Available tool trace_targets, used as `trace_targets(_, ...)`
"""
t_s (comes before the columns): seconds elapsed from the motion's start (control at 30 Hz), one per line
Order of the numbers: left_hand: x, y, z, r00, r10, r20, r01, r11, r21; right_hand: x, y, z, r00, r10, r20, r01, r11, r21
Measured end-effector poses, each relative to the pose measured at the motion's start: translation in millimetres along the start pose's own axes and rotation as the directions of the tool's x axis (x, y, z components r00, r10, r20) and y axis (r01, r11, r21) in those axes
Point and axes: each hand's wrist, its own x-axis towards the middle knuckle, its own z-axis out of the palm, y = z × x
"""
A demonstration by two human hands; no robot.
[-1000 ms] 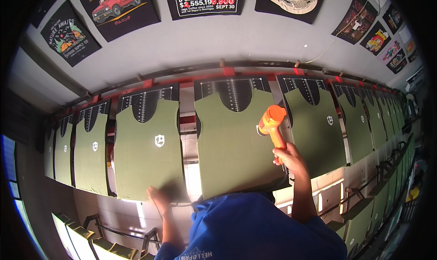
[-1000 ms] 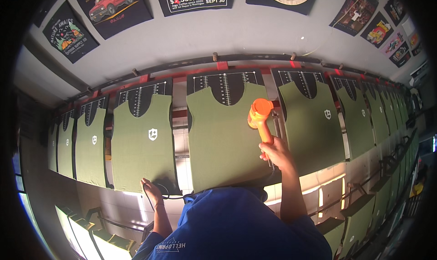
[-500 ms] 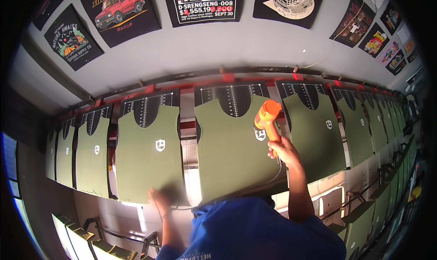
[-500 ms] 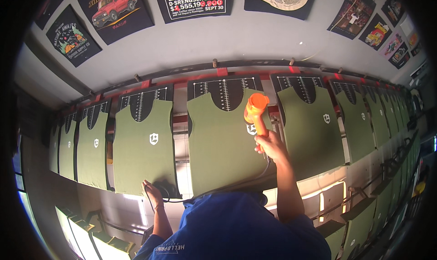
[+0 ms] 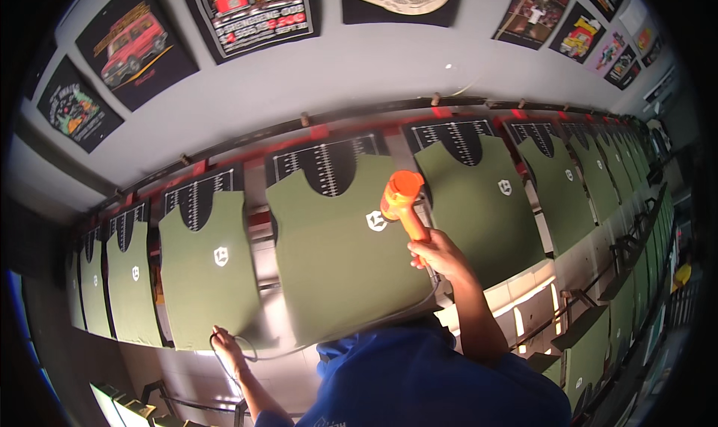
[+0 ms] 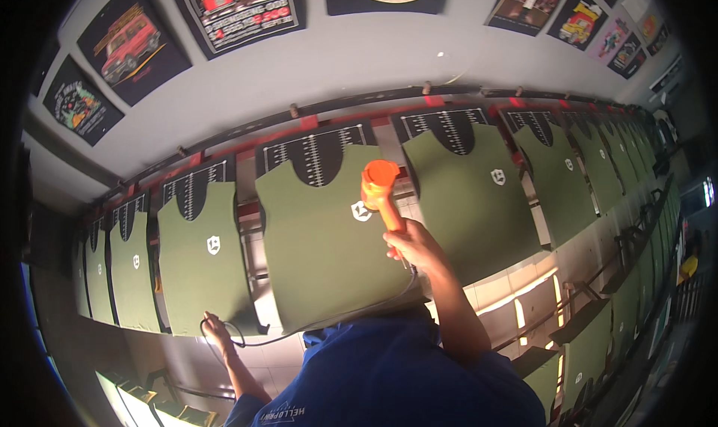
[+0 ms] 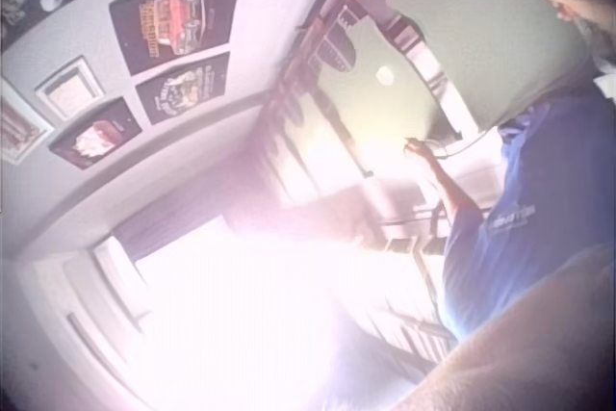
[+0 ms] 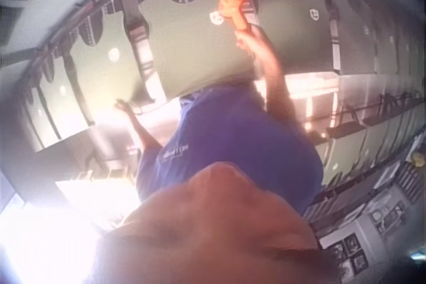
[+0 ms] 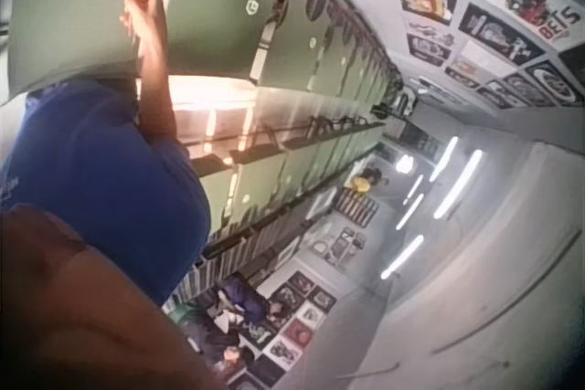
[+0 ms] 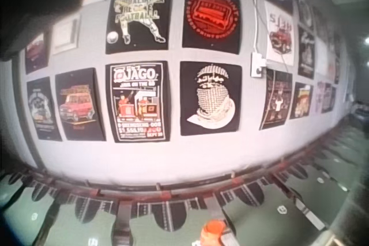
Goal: The person uses a heat gun to apply heat to a logo on a green t-shirt laid out on a screen printing frame. They move the heat gun across the logo area and then proceed to the next shirt in the row, repeating the process.
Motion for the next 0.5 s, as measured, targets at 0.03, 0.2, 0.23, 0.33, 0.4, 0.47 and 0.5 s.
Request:
trace_targets(0.03, -10, 22, 5, 0.999, -0.043, 0.031, 0.046, 0.993, -0.109, 2, 3, -15, 1.0, -0.008, 0.009, 0.008, 1.0, 0.007)
trace_targets(0.2, -71, 69, 49, 0.975, -0.1, 0.2, 0.154, 0.948, -0.277, -14, 5, -135, 0.999, -0.04, -0.018, 0.042, 0.992, 0.12)
trace_targets(0.23, -91, 77, 66, 0.98, -0.082, 0.183, 0.133, 0.947, -0.292, -22, 2, -164, 0.998, -0.029, -0.048, 0.034, 0.992, 0.125)
trace_targets(0.33, -143, 55, 123, 0.973, 0.112, 0.201, -0.006, 0.886, -0.464, -31, 5, -246, 0.974, -0.053, -0.221, 0.072, 0.994, 0.079)
trace_targets(0.4, -182, 95, 168, 0.981, 0.033, 0.189, 0.012, 0.971, -0.237, -32, 13, -298, 0.953, -0.054, -0.297, 0.061, 0.998, 0.015)
trace_targets(0.47, -225, 143, 212, 0.989, 0.028, 0.144, -0.013, 0.994, -0.105, -32, 13, -341, 0.952, -0.045, -0.303, 0.044, 0.999, -0.01)
trace_targets(0.5, -245, 150, 224, 0.979, 0.135, 0.154, -0.135, 0.991, -0.01, -30, 11, -357, 0.964, -0.033, -0.262, 0.034, 0.999, 0.001)
